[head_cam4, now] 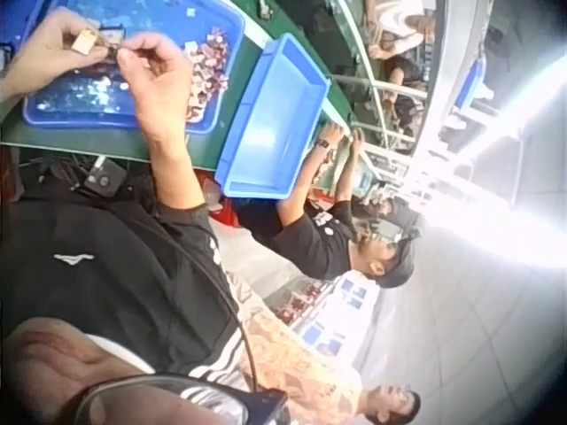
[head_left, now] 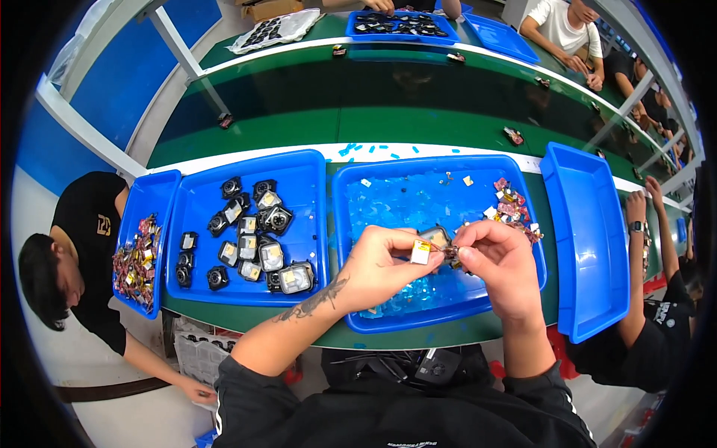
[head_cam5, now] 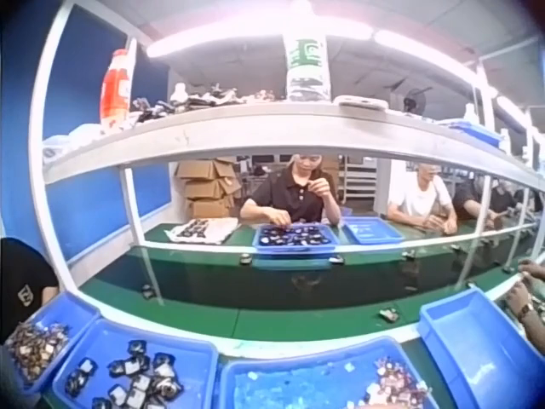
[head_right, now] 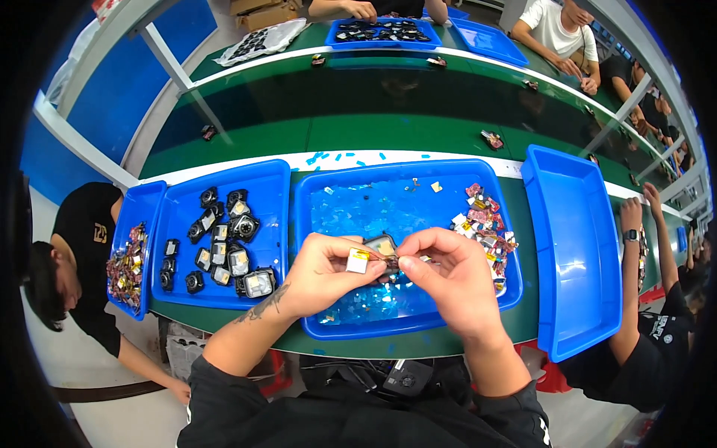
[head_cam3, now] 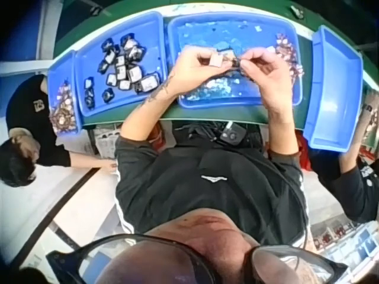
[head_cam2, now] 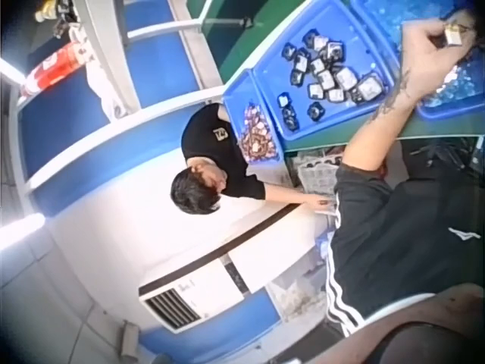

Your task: Assembling small electronic components at a workbench in a factory setting.

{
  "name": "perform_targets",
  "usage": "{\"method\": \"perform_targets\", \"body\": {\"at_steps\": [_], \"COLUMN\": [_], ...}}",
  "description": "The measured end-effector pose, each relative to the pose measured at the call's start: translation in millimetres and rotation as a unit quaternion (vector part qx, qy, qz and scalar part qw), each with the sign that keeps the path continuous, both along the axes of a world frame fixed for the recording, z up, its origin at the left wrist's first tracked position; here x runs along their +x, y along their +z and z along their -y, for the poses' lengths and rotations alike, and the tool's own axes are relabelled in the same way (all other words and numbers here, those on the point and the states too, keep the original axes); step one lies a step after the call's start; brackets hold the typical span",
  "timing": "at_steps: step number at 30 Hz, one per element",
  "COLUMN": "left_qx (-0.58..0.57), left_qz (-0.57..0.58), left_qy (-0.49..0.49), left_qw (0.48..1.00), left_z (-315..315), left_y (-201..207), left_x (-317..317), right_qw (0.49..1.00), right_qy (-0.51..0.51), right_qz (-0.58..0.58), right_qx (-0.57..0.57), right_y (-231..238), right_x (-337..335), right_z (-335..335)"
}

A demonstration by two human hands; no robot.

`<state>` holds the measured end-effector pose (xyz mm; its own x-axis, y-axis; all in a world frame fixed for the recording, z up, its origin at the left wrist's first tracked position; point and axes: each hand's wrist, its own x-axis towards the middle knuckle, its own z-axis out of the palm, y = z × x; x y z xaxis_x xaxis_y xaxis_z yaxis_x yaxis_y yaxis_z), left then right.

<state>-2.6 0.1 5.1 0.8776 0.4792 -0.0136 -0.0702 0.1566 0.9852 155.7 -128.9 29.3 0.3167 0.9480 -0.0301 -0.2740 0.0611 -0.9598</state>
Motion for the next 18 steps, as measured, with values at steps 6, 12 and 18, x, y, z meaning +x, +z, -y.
{"method": "perform_targets", "body": {"at_steps": [6, 12, 18], "left_qx": [-0.082, -0.061, 0.002], "left_qz": [-0.014, 0.022, 0.019], "left_qy": [-0.006, 0.033, 0.024], "left_qw": [0.997, 0.997, 1.0], "left_z": [1, 4, 5], "left_y": [1, -2, 4], "left_x": [2, 3, 3], "right_qw": [0.972, 0.949, 0.94], "right_qy": [-0.124, -0.162, -0.126], "right_qz": [0.199, 0.269, 0.315], "right_qx": [-0.011, 0.01, -0.032], "right_y": [5, -5, 3], "right_x": [-19, -21, -13], "right_z": [-3, -11, -9]}}
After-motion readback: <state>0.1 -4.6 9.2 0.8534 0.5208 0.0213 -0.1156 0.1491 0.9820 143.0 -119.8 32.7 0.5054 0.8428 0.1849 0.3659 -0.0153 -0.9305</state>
